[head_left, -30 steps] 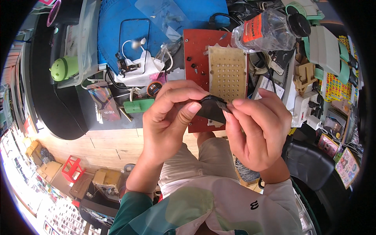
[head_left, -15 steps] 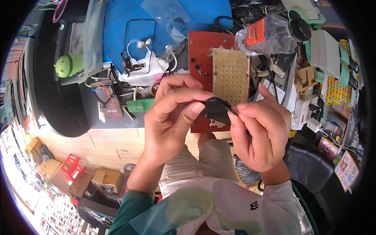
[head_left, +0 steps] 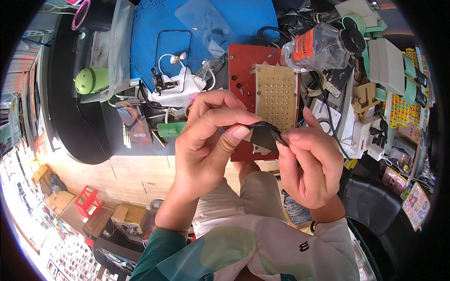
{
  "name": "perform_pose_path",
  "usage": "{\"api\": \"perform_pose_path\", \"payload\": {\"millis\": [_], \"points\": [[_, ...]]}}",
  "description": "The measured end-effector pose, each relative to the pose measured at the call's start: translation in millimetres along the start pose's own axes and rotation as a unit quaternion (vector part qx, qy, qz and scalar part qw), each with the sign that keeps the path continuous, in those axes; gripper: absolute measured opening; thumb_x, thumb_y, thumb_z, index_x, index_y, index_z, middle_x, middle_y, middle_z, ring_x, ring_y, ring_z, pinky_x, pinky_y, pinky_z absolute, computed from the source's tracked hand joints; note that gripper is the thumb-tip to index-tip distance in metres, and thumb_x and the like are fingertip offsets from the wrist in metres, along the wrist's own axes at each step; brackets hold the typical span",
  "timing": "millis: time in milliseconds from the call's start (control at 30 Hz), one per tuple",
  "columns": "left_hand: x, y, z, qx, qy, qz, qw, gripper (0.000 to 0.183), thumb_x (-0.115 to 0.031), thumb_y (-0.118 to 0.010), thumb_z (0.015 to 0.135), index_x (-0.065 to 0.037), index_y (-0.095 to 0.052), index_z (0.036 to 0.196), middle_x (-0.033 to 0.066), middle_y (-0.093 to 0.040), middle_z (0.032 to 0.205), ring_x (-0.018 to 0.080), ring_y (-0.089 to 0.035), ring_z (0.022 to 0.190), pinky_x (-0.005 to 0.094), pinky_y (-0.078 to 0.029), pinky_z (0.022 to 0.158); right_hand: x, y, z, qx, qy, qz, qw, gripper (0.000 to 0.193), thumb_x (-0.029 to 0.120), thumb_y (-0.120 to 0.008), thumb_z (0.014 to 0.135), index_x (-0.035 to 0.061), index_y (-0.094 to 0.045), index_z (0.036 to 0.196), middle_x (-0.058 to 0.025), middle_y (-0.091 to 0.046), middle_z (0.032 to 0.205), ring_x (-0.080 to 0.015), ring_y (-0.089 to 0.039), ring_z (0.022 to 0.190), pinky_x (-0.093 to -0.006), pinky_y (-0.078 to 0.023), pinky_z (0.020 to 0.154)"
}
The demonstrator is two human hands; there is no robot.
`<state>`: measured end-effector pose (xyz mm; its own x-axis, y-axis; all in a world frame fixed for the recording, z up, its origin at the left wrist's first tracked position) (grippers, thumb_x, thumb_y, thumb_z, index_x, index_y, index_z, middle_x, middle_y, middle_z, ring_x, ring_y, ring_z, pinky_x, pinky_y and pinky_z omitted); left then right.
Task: The person works on a disassembled smartphone, handling the chassis and internal components. They apply liquid from a bottle to the device, wipe it with a cloth, and manipulate small parts on a red workbench mat.
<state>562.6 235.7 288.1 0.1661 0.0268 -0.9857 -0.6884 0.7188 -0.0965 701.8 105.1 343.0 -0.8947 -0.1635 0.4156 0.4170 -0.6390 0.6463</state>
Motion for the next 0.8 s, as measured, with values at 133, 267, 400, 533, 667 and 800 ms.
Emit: {"api": "perform_pose_path", "payload": {"millis": [133,267,400,533,667,800], "points": [[-6.5,-3.5,1.7,-0.009,0.028,-0.051,0.998,0.018,-0.002,-0.071,0.099,0.000,-0.074,0.116,0.0112,-0.062,0.115,0.0197,-0.060,0.106,0.0319,-0.052,0.090,-1.0,0.6,0.2,-0.019,0.008,-0.001,1.000,0.027,-0.006,-0.082,0.083,-0.0166,-0.070,0.105,-0.0207,-0.068,0.107,-0.0303,-0.073,0.087,-0.0565,-0.066,0.087],[-13.7,-1.6,2.7,0.005,0.034,-0.047,0.998,0.017,-0.004,-0.070,0.100,0.002,-0.072,0.116,0.0127,-0.063,0.113,0.0190,-0.062,0.101,0.0317,-0.052,0.091,-0.5,2.1,3.3,-0.026,0.007,0.009,1.000,0.026,-0.006,-0.082,0.084,-0.0169,-0.070,0.105,-0.0212,-0.068,0.108,-0.0306,-0.073,0.087,-0.0567,-0.066,0.087],[-26.6,5.0,5.7,0.013,-0.010,-0.018,1.000,0.017,-0.006,-0.070,0.101,0.003,-0.070,0.115,0.0141,-0.064,0.111,0.0180,-0.062,0.100,0.0311,-0.052,0.091,5.3,7.7,14.3,-0.016,0.005,0.035,0.999,0.024,-0.007,-0.080,0.085,-0.0171,-0.070,0.105,-0.0218,-0.068,0.109,-0.0315,-0.074,0.087,-0.0582,-0.064,0.090],[-38.8,10.2,13.1,0.013,-0.033,0.008,0.999,0.016,-0.006,-0.070,0.101,0.003,-0.070,0.114,0.0146,-0.064,0.112,0.0183,-0.062,0.100,0.0313,-0.052,0.090,6.2,6.4,23.0,-0.012,0.005,0.059,0.998,0.021,-0.008,-0.076,0.089,-0.0163,-0.069,0.107,-0.0205,-0.064,0.112,-0.0313,-0.073,0.092,-0.0595,-0.063,0.095],[-34.3,12.9,21.8,0.022,-0.038,0.020,0.999,0.015,-0.004,-0.069,0.101,0.002,-0.070,0.115,0.0144,-0.065,0.113,0.0188,-0.062,0.101,0.0316,-0.051,0.090,2.1,1.7,22.2,-0.007,-0.004,0.054,0.999,0.017,-0.007,-0.072,0.093,-0.0138,-0.068,0.108,-0.0167,-0.059,0.113,-0.0288,-0.071,0.097,-0.0596,-0.061,0.099],[-30.7,15.1,22.9,0.017,-0.049,0.034,0.998,0.014,-0.003,-0.068,0.101,0.001,-0.070,0.115,0.0136,-0.064,0.113,0.0192,-0.061,0.104,0.0329,-0.050,0.093,1.3,-5.7,20.5,-0.037,-0.003,0.054,0.998,0.018,-0.007,-0.074,0.092,-0.0125,-0.068,0.108,-0.0156,-0.060,0.111,-0.0279,-0.072,0.096,-0.0599,-0.061,0.099]]}}
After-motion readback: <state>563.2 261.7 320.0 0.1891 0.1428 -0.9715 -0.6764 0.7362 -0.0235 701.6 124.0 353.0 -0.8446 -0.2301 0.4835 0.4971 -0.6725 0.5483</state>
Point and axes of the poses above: each hand's wrist, its own z-axis towards the middle knuckle, its own y-axis out of the back of the hand, x = y × z, the point moved 3 cm from there along z, towards the middle knuckle
